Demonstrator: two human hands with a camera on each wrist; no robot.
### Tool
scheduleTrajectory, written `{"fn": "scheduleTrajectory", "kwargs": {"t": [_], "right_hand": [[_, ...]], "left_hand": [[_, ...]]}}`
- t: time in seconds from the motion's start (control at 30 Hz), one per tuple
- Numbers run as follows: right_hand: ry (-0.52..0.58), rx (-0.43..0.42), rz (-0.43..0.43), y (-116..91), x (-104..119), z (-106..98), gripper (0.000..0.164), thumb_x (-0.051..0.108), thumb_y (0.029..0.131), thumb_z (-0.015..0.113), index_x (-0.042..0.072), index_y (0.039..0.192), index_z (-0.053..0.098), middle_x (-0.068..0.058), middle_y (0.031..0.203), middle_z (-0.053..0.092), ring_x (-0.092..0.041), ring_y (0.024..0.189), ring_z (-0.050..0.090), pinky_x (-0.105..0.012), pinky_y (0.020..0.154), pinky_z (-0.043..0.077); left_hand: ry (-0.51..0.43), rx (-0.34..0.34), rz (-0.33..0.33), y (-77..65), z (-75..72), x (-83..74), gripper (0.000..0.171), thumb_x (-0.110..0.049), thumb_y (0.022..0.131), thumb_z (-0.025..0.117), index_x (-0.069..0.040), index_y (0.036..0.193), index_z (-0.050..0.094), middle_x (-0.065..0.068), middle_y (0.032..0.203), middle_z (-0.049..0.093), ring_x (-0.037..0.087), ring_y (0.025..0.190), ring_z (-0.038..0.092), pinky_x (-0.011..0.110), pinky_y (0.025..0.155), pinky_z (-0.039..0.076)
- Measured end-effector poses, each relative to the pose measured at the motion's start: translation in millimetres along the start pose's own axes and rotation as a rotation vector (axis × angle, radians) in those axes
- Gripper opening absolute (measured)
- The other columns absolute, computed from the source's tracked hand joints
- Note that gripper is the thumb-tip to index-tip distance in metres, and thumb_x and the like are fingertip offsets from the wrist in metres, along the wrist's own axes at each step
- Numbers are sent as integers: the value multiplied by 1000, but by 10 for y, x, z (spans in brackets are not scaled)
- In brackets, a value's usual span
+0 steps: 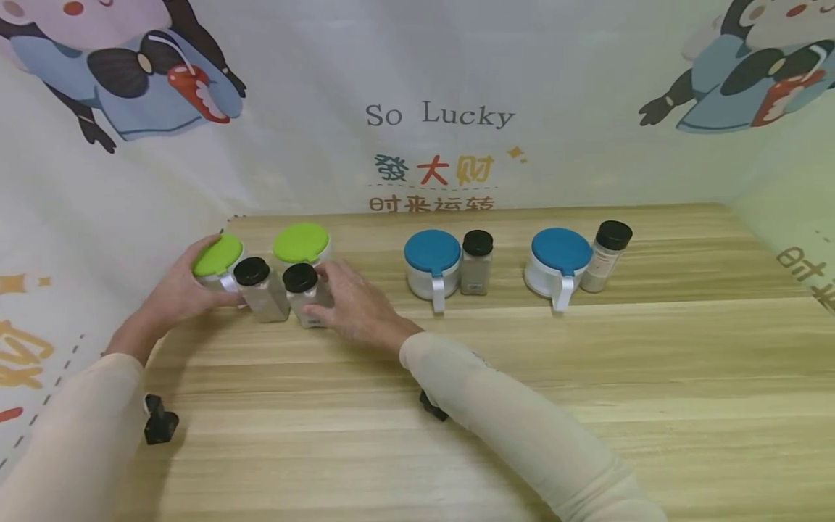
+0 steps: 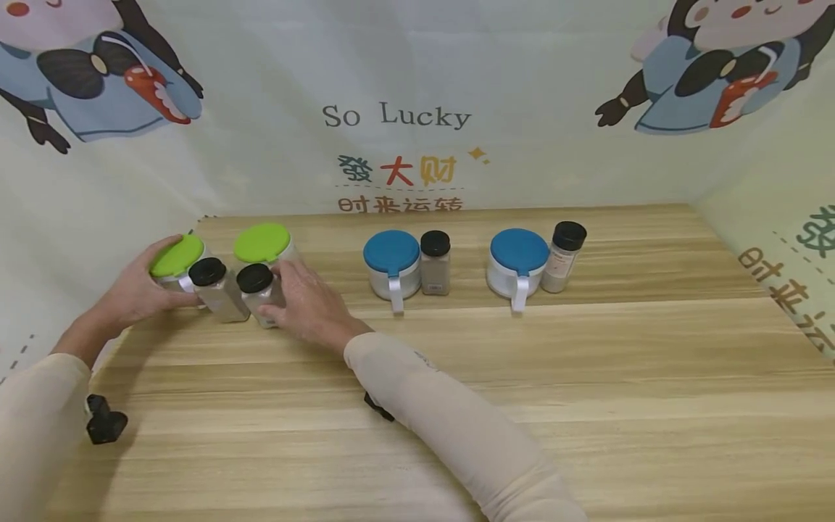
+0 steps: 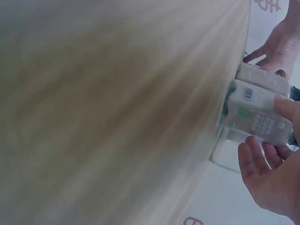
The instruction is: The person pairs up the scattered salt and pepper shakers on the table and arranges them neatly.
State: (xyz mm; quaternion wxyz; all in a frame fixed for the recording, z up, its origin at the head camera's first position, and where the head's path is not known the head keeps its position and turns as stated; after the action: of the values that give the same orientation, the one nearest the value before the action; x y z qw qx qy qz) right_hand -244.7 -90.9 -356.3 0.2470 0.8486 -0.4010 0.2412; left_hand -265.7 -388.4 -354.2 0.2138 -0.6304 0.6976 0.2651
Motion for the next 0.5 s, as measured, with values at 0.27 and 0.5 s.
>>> {"fn": "scheduleTrajectory", "kwargs": {"t": [0.27,0.5], "right_hand": [[69,73,19,-10,43,-72,51,34,97,72,11,137,52,-5,132,60,-16,119,57,-29,97,48],[127,96,-12,-43,22,-146,55,29,99,69,8,145,48,-8,135,60,-17,123,56,-29,101,46]], "left_hand": [[33,-17,-38,-163,-68,33,123,-31,74,94,-11,164,13,35,148,33,51,125,37,68,99,34],[100,-47,-37,-336,-130,29,118,-39,77,90,-8,163,15,38,145,37,51,122,40,67,93,37]]}}
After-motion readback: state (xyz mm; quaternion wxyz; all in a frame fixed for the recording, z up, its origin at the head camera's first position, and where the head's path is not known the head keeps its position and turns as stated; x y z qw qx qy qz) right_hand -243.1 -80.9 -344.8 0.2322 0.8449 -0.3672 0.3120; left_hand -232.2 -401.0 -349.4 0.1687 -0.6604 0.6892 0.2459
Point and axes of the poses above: each hand's wrist, its own y-axis towards the middle knuckle, its own z-axis out of the palm, x = y × z, the point moved 2 cm from there along y, towards the middle knuckle
